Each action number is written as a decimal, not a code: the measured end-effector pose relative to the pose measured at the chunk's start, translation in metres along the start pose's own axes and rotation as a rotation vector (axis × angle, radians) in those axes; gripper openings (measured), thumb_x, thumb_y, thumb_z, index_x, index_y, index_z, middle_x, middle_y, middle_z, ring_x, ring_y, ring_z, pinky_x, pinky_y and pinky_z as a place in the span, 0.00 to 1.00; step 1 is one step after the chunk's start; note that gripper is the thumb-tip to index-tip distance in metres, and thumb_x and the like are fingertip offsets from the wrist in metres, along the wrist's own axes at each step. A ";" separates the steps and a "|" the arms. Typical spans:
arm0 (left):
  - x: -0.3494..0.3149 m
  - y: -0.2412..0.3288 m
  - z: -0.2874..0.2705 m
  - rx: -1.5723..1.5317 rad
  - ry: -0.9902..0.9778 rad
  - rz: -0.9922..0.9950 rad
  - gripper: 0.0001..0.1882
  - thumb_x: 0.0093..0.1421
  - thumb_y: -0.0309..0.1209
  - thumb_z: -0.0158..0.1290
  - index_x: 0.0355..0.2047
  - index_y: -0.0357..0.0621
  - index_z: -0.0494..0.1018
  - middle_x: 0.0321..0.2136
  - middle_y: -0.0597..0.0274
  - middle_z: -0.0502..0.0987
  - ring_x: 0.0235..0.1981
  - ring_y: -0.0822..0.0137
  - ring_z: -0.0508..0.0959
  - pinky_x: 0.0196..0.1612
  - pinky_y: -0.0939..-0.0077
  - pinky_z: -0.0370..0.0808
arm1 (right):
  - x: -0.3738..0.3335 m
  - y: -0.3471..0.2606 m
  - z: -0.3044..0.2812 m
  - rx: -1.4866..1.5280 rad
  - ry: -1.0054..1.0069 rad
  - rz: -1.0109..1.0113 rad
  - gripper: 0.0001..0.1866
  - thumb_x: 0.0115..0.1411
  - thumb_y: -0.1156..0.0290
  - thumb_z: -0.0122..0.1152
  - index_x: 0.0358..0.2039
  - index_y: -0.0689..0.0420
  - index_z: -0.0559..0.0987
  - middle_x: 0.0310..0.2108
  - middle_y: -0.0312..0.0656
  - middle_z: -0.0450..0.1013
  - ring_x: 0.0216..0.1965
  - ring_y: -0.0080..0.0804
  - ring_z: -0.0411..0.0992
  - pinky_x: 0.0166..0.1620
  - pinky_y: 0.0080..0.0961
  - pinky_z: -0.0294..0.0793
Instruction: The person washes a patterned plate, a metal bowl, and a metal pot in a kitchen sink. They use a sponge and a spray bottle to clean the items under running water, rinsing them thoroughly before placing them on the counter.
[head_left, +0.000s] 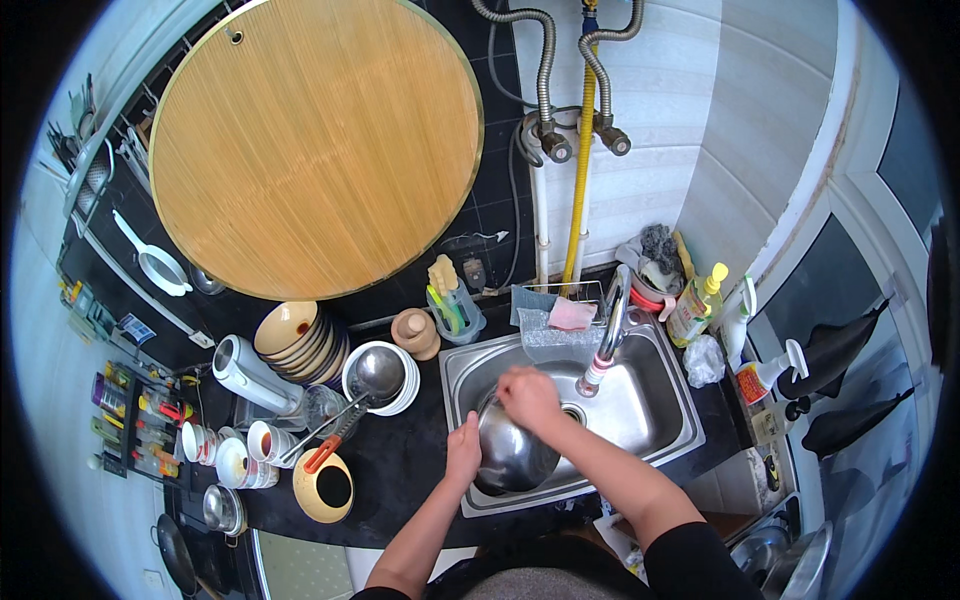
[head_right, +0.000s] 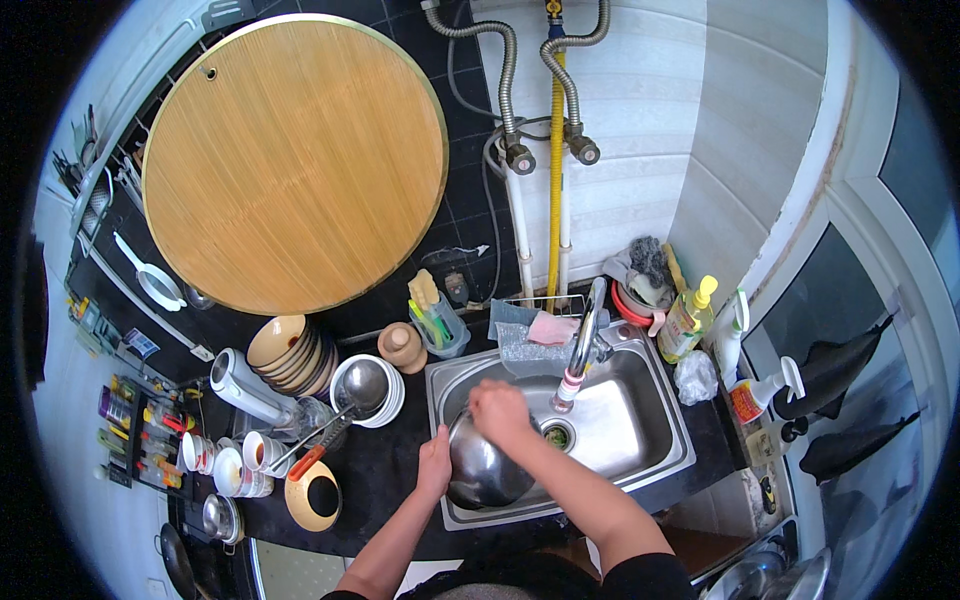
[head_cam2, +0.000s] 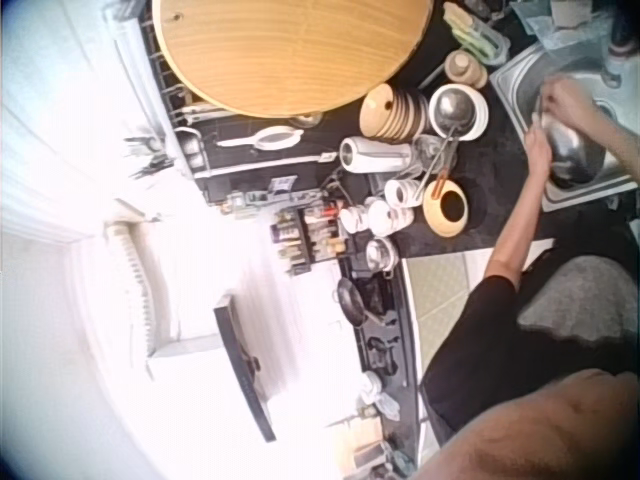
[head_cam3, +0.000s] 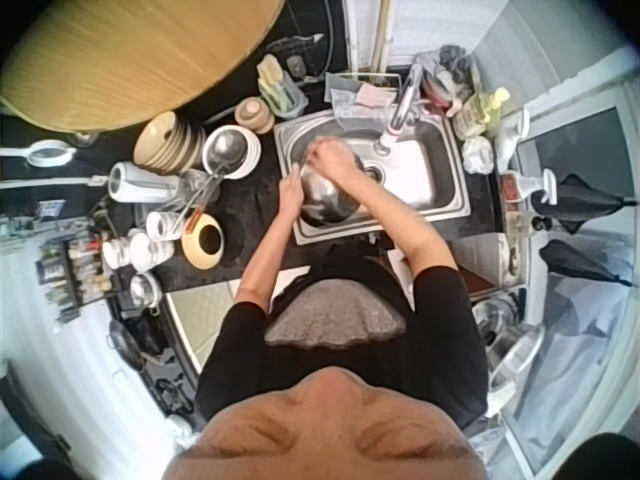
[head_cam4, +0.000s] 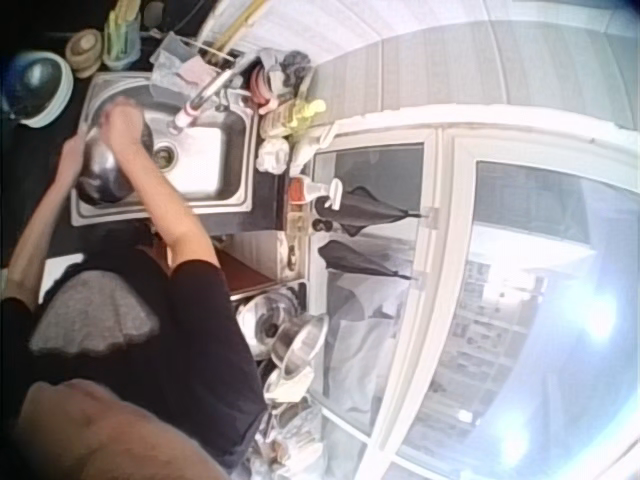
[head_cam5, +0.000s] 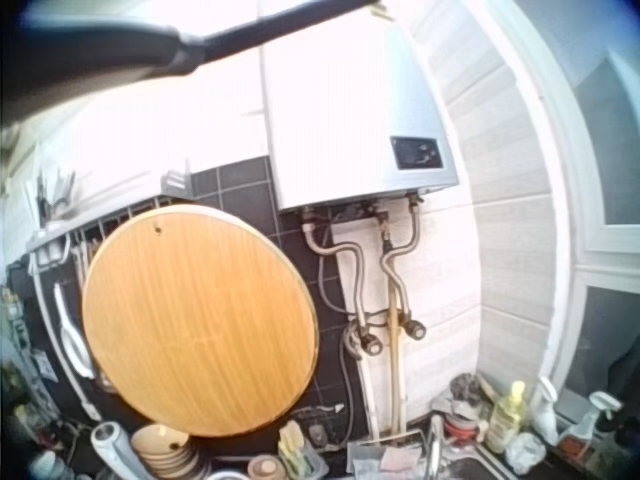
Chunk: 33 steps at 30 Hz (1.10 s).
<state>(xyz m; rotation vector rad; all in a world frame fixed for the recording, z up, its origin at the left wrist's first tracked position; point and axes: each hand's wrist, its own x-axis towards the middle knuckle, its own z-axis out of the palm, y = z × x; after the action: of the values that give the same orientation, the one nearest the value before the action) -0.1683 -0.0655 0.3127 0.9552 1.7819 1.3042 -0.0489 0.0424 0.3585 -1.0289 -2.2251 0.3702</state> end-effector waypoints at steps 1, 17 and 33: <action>0.000 0.001 0.000 0.000 0.003 0.008 0.28 0.63 0.45 0.38 0.18 0.31 0.65 0.13 0.59 0.64 0.19 0.73 0.61 0.25 0.71 0.63 | 0.002 0.005 -0.003 0.022 -0.030 0.070 0.04 0.40 0.72 0.58 0.14 0.54 0.73 0.19 0.39 0.68 0.25 0.38 0.69 0.28 0.32 0.70; -0.002 0.003 0.001 0.036 0.003 0.008 0.27 0.63 0.44 0.37 0.19 0.30 0.66 0.14 0.52 0.66 0.19 0.68 0.64 0.27 0.69 0.65 | -0.014 -0.025 -0.008 0.034 -0.064 -0.111 0.04 0.40 0.73 0.56 0.12 0.54 0.72 0.19 0.38 0.68 0.24 0.38 0.69 0.27 0.32 0.70; -0.004 0.011 -0.001 0.042 -0.004 0.006 0.27 0.62 0.45 0.38 0.16 0.34 0.65 0.15 0.64 0.64 0.20 0.74 0.61 0.25 0.74 0.62 | -0.005 -0.009 -0.011 0.021 0.006 -0.058 0.04 0.41 0.72 0.57 0.13 0.55 0.73 0.19 0.38 0.68 0.25 0.38 0.69 0.29 0.32 0.70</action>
<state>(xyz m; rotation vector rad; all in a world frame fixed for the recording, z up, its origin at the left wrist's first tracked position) -0.1655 -0.0667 0.3241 0.9864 1.8114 1.2719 -0.0445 0.0330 0.3690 -0.9512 -2.2355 0.3636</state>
